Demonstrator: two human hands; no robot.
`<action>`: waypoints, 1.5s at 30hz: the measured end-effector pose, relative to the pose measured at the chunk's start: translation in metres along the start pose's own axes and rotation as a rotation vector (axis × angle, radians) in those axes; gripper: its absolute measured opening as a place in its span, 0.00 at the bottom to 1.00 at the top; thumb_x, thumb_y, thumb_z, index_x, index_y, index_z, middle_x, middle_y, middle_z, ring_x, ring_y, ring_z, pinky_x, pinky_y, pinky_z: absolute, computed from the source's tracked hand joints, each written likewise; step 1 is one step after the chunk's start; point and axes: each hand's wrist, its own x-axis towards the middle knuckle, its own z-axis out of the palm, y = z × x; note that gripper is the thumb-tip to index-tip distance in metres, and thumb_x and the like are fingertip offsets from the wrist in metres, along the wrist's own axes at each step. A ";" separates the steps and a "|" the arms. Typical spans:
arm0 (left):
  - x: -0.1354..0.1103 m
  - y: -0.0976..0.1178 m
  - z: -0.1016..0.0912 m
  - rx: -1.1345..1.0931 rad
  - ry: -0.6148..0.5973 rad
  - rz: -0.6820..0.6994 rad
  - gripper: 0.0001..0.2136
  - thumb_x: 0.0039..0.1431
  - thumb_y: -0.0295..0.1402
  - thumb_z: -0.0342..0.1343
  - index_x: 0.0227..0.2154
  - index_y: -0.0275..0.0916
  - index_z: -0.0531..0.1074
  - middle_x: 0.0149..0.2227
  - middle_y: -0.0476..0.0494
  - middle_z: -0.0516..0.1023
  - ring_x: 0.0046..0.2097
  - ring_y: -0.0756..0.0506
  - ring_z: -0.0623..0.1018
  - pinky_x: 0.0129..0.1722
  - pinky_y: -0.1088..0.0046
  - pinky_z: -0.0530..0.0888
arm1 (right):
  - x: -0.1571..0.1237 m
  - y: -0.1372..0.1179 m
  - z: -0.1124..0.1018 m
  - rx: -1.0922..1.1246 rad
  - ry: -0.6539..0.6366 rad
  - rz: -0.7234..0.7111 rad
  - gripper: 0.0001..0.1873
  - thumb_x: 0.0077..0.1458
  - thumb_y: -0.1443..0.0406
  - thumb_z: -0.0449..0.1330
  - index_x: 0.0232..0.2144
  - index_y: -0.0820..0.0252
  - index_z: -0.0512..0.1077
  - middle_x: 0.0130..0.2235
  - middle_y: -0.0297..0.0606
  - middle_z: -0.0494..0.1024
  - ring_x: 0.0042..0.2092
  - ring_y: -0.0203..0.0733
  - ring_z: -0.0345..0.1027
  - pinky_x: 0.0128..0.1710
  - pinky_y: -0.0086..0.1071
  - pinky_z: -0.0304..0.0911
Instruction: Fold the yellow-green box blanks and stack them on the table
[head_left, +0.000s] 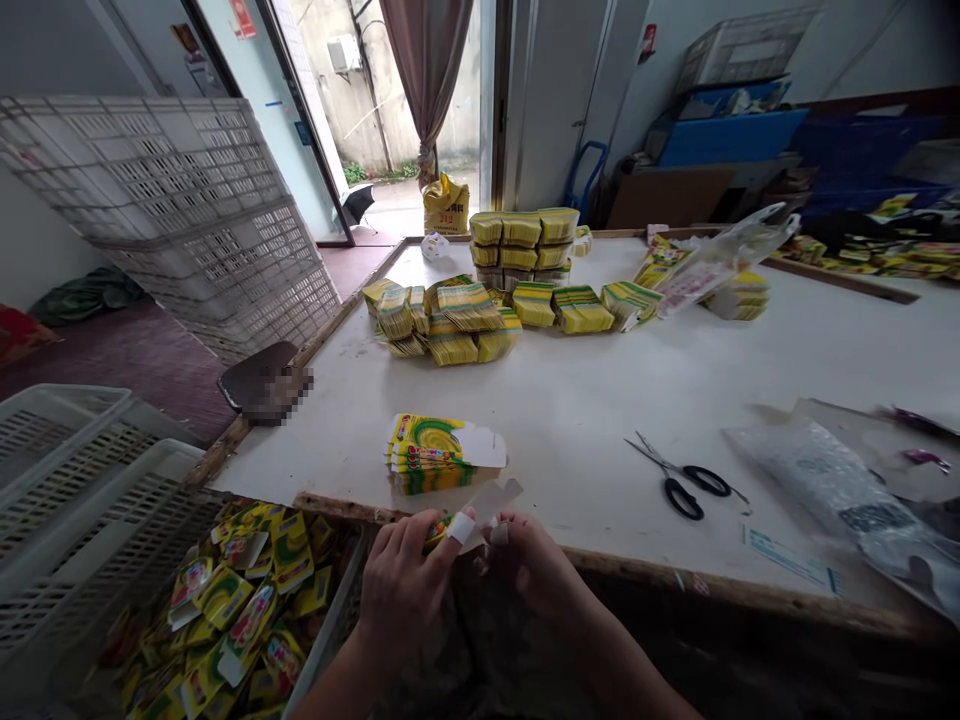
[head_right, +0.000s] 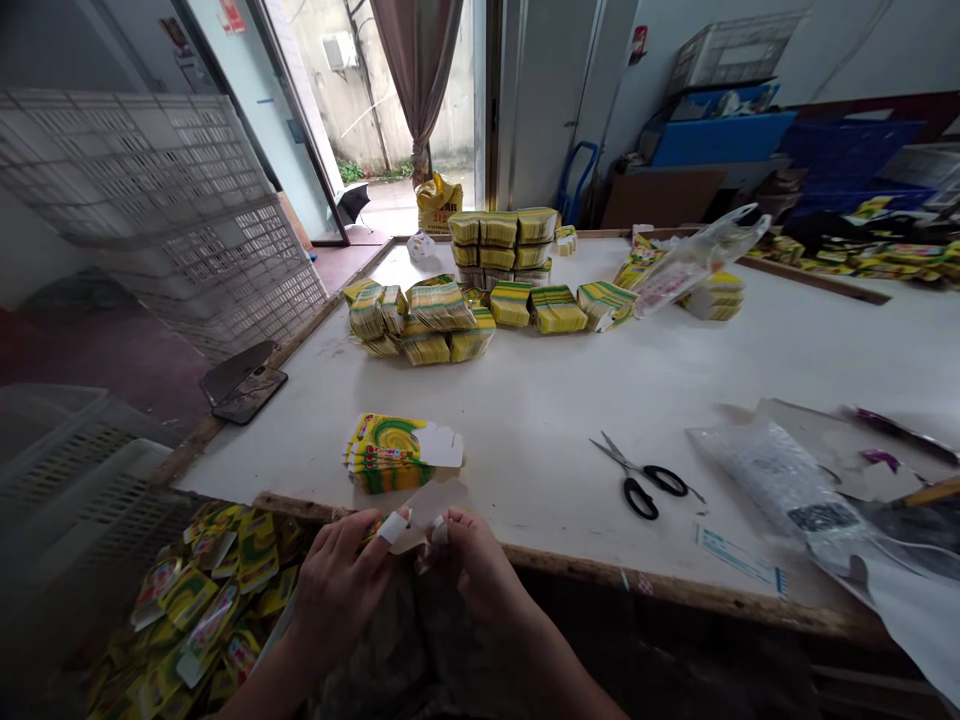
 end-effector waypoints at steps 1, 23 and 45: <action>0.000 0.001 0.000 0.002 0.004 -0.003 0.14 0.58 0.22 0.52 0.47 0.41 0.69 0.39 0.41 0.74 0.37 0.43 0.74 0.38 0.66 0.68 | 0.001 0.001 0.000 0.045 0.004 0.023 0.02 0.38 0.67 0.58 0.20 0.60 0.68 0.20 0.29 0.71 0.22 0.33 0.61 0.25 0.28 0.61; -0.012 0.011 0.023 -0.291 0.027 -0.258 0.20 0.55 0.28 0.56 0.51 0.37 0.61 0.42 0.37 0.74 0.40 0.41 0.78 0.36 0.67 0.77 | 0.001 -0.007 -0.002 -0.003 -0.147 0.061 0.12 0.35 0.66 0.71 0.24 0.63 0.73 0.26 0.32 0.74 0.28 0.32 0.62 0.27 0.24 0.56; -0.015 0.019 0.030 -0.464 -0.185 -0.490 0.30 0.53 0.31 0.56 0.57 0.40 0.50 0.55 0.29 0.66 0.56 0.34 0.71 0.51 0.51 0.73 | -0.010 0.005 -0.005 -1.070 -0.163 -0.700 0.31 0.58 0.76 0.48 0.63 0.58 0.59 0.64 0.48 0.62 0.65 0.46 0.56 0.63 0.42 0.55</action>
